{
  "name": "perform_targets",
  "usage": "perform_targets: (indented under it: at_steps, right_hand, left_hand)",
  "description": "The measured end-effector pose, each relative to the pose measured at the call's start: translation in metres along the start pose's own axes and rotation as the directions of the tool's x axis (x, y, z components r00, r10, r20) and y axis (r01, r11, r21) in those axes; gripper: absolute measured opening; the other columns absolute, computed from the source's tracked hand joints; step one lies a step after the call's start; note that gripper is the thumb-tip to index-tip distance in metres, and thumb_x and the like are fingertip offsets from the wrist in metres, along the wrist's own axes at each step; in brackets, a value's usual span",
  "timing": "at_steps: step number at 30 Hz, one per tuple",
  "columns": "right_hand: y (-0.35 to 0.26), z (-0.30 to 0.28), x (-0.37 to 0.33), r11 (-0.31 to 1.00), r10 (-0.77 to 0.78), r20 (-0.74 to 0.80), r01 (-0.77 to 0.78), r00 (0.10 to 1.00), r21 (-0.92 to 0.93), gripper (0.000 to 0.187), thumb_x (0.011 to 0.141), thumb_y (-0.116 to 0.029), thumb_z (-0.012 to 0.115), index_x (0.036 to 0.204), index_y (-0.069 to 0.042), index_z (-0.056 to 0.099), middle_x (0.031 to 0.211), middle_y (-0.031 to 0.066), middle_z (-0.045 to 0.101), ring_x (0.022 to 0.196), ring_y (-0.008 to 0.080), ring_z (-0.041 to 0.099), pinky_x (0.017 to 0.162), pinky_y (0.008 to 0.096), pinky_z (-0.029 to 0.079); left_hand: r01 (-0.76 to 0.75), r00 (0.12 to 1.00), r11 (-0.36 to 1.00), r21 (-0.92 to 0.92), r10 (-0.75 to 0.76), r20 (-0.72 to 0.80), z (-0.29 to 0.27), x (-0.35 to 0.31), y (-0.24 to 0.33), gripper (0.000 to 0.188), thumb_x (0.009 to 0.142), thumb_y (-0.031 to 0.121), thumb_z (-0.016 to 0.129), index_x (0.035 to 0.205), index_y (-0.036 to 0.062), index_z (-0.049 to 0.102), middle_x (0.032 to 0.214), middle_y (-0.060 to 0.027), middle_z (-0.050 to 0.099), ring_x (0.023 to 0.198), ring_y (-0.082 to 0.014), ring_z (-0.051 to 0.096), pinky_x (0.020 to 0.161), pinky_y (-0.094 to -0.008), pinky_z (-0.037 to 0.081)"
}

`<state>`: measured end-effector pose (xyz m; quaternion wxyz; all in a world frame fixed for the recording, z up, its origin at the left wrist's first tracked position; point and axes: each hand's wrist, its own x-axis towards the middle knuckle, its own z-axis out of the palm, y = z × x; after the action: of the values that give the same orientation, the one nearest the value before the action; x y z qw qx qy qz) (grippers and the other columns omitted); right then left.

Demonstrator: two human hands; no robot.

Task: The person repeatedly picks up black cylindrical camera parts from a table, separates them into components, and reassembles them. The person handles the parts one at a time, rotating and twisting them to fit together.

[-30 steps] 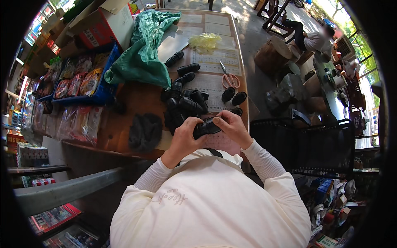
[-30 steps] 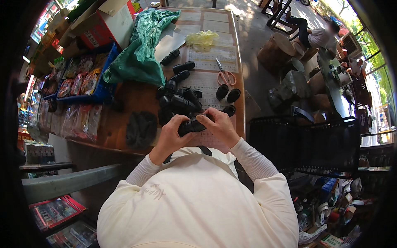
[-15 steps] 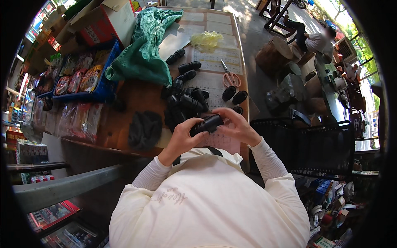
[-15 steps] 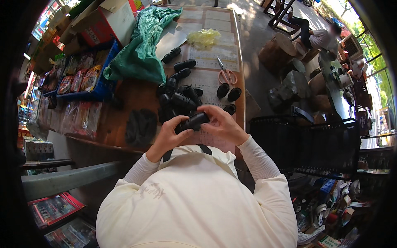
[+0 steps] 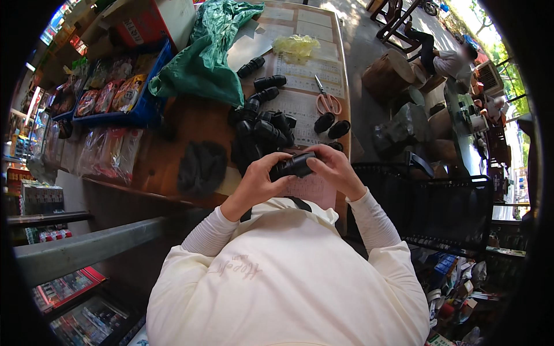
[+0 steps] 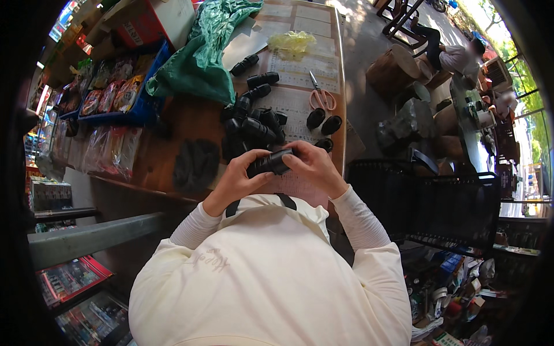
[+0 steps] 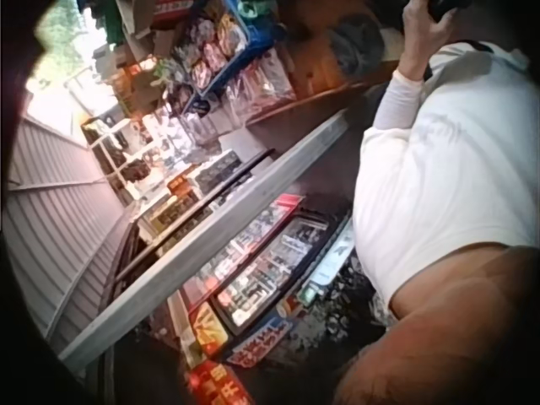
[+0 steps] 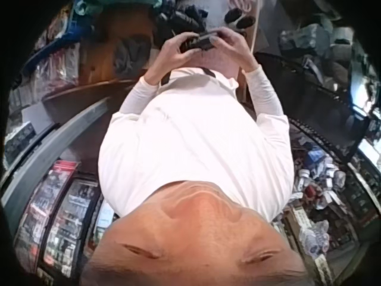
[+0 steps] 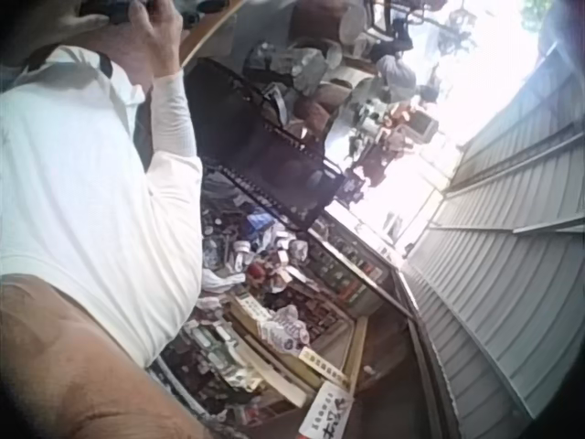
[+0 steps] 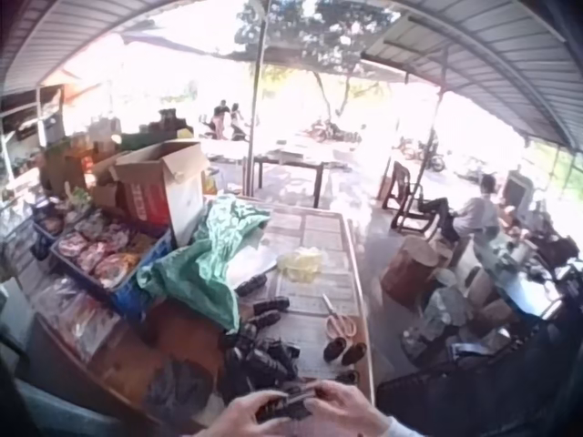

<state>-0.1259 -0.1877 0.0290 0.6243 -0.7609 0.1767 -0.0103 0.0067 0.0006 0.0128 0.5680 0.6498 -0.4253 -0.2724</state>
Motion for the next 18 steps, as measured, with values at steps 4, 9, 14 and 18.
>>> perform_targets:
  at_steps: [4, 9, 14, 18]
  right_hand:
    - [-0.002, 0.005, -0.001, 0.991, -0.135, -0.049, 0.136, 0.990, 0.009, 0.037, 0.094, -0.031, 0.062, 0.117, -0.002, 0.057, 0.098, 0.0039, 0.061, 0.086, 0.0086, 0.057, 0.078, 0.0233, 0.050]
    - [-0.010, 0.003, -0.005, 0.984, -0.177, -0.001, 0.177, 0.984, -0.002, 0.039, 0.093, -0.028, 0.064, 0.122, -0.005, 0.055, 0.102, 0.0038, 0.060, 0.093, 0.0086, 0.056, 0.082, 0.0241, 0.048]
    - [-0.009, 0.000, 0.001, 0.996, 0.074, 0.033, -0.072, 0.997, -0.054, 0.048, 0.092, -0.033, 0.066, 0.129, -0.007, 0.050, 0.102, 0.0039, 0.059, 0.092, 0.0096, 0.057, 0.081, 0.0254, 0.048]
    - [-0.012, 0.003, 0.000, 0.917, -0.373, 0.002, 0.369, 0.928, -0.154, 0.052, 0.091, -0.035, 0.066, 0.133, -0.009, 0.048, 0.102, 0.0047, 0.059, 0.085, 0.0103, 0.059, 0.074, 0.0251, 0.050]
  left_hand:
    - [0.036, 0.999, 0.998, -0.042, -0.035, 0.017, -0.001, 0.000, -0.004, 0.042, 0.076, 0.014, 0.076, 0.113, -0.0013, 0.060, 0.097, -0.0130, 0.067, 0.086, -0.0170, 0.064, 0.078, -0.0286, 0.050]
    - [0.016, 1.000, 0.999, -0.037, -0.016, 0.020, 0.001, 0.000, -0.004, 0.043, 0.075, 0.015, 0.077, 0.111, -0.0009, 0.060, 0.096, -0.0127, 0.067, 0.085, -0.0152, 0.063, 0.077, -0.0283, 0.050]
    - [-0.013, 1.000, 0.999, 0.041, 0.014, -0.025, 0.001, 0.002, 0.003, 0.041, 0.074, 0.016, 0.078, 0.107, -0.0006, 0.061, 0.093, -0.0128, 0.067, 0.082, -0.0146, 0.064, 0.075, -0.0276, 0.051]
    - [0.022, 1.000, 1.000, -0.007, -0.022, -0.010, 0.000, 0.000, -0.001, 0.041, 0.073, 0.015, 0.078, 0.107, -0.0003, 0.061, 0.091, -0.0128, 0.067, 0.080, -0.0162, 0.065, 0.074, -0.0278, 0.051]
